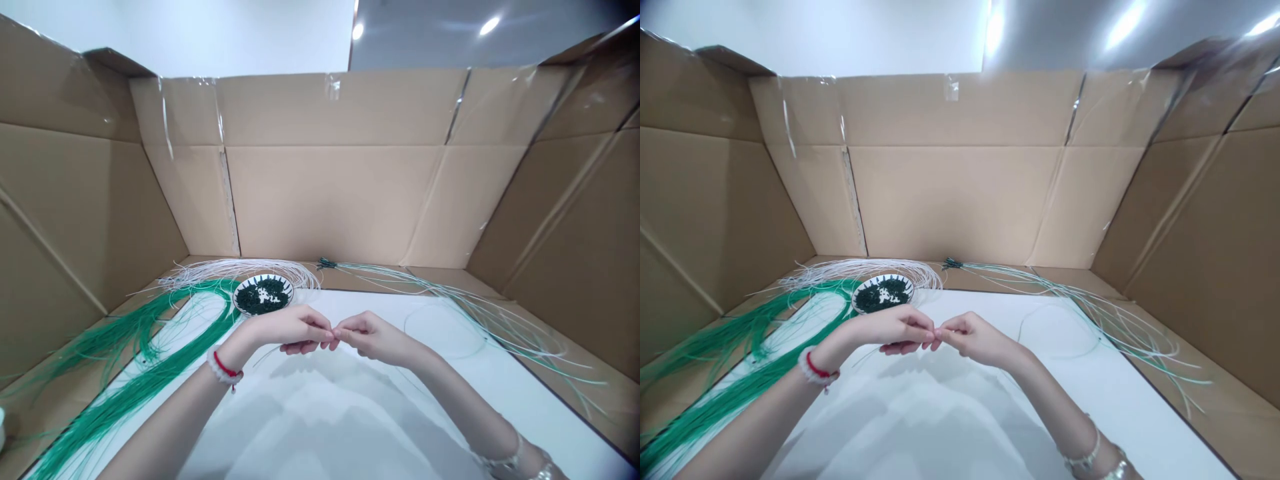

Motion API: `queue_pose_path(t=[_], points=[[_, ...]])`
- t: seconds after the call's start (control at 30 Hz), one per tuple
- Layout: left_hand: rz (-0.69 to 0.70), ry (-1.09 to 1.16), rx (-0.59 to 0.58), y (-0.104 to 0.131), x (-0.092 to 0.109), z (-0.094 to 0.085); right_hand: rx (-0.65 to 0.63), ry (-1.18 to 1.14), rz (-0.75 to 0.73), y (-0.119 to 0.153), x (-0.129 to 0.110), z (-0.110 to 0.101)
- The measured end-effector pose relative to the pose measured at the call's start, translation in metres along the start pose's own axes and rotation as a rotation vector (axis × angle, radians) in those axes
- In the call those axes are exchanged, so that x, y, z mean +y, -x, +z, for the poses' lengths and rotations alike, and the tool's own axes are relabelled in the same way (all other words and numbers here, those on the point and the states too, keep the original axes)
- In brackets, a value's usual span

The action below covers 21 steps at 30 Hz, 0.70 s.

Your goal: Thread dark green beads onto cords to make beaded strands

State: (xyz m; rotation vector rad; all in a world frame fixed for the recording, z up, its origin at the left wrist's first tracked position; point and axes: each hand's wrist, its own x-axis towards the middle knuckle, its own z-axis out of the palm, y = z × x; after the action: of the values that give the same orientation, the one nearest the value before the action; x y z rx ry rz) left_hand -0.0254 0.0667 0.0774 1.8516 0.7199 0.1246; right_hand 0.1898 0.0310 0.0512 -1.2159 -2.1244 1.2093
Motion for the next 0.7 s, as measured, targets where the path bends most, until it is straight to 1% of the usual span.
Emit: queue_pose_path(t=[0.13, 0.2, 0.27, 0.37, 0.47, 0.53, 0.6, 0.7], points=[[0.022, -0.075, 0.049, 0.014, 0.037, -0.007, 0.021, 0.087, -0.039, 0.01, -0.034, -0.024], [0.034, -0.119, 0.095, 0.021, 0.049, -0.006, 0.035, 0.136, -0.056, 0.015, -0.047, -0.032], [0.037, -0.149, 0.131, 0.027, 0.056, -0.004, 0.053, 0.172, -0.066, 0.021, -0.056, -0.038], [0.049, -0.115, 0.199, 0.035, 0.061, -0.001, 0.143, 0.2, -0.083, 0.027, -0.062, -0.044], [0.095, -0.087, 0.31, 0.038, 0.063, -0.002, 0.233, 0.17, -0.084, 0.032, -0.061, -0.05], [0.095, -0.147, 0.359, 0.039, 0.064, -0.003, 0.258, 0.143, -0.084, 0.034, -0.059, -0.053], [0.061, -0.23, 0.4, 0.038, 0.063, -0.005, 0.281, 0.137, -0.093, 0.034, -0.057, -0.055], [0.029, -0.294, 0.464, 0.037, 0.061, -0.008, 0.309, 0.153, -0.098, 0.032, -0.054, -0.059]])
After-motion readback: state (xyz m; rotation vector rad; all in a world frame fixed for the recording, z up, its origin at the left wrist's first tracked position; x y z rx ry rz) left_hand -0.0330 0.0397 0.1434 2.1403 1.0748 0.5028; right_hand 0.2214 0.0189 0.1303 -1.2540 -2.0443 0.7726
